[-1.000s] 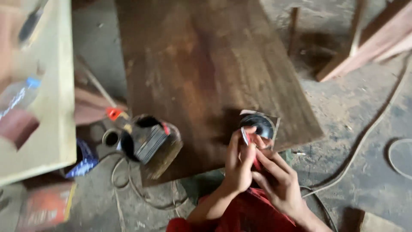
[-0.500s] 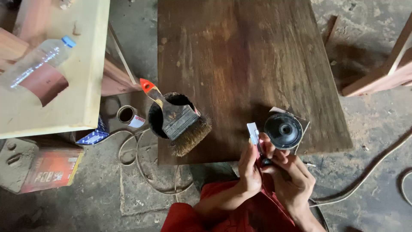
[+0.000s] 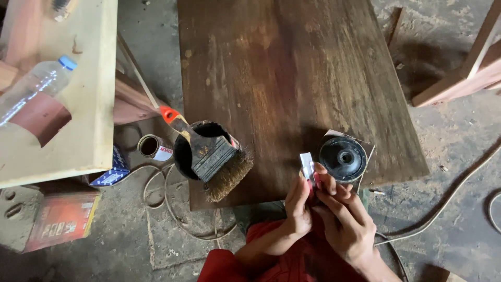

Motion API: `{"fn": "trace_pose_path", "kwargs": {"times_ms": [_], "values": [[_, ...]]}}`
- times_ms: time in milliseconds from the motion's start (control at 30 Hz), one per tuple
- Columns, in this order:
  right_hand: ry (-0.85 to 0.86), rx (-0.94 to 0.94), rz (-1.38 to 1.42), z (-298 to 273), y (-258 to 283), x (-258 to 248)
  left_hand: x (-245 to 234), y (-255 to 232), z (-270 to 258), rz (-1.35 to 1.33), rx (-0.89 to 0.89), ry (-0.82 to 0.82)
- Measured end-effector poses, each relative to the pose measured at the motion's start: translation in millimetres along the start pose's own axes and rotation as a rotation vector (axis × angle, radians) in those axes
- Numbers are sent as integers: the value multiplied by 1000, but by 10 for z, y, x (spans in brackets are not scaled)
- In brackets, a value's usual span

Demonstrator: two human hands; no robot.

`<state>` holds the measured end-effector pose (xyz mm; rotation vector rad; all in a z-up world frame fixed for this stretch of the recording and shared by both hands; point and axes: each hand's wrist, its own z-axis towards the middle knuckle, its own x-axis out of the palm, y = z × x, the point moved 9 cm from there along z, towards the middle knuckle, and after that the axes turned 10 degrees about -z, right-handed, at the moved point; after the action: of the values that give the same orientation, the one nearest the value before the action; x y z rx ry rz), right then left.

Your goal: Trimming excess sandpaper from a circular sanding pad using a utility knife and sanding a wooden board.

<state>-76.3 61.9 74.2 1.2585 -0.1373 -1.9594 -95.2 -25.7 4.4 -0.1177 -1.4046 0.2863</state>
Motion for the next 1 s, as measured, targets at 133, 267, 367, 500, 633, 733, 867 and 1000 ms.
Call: {"fn": "trace_pose_path", "kwargs": {"times_ms": [133,267,367,500,633,733,867,1000], "values": [[2,-27,-30,-14,1,14,66,-26,8,-11,0,-2],[62,-68,-35,-98,-60,79,-24,30,-21,-59,-58,-67],[118,-34,33,-139,-45,165,-42,-107,-2,208,25,-74],[5,82,52,-214,-83,106,-28,-138,-68,349,86,-134],[-48,145,21,-217,-99,100,-29,-129,-52,327,64,-105],[-18,106,69,-145,-41,105,-209,-228,-100,504,90,-186],[-36,78,73,-83,61,57,2,-252,-36,402,78,-83],[-32,32,85,58,194,1,136,-353,40,333,65,-38]]}}
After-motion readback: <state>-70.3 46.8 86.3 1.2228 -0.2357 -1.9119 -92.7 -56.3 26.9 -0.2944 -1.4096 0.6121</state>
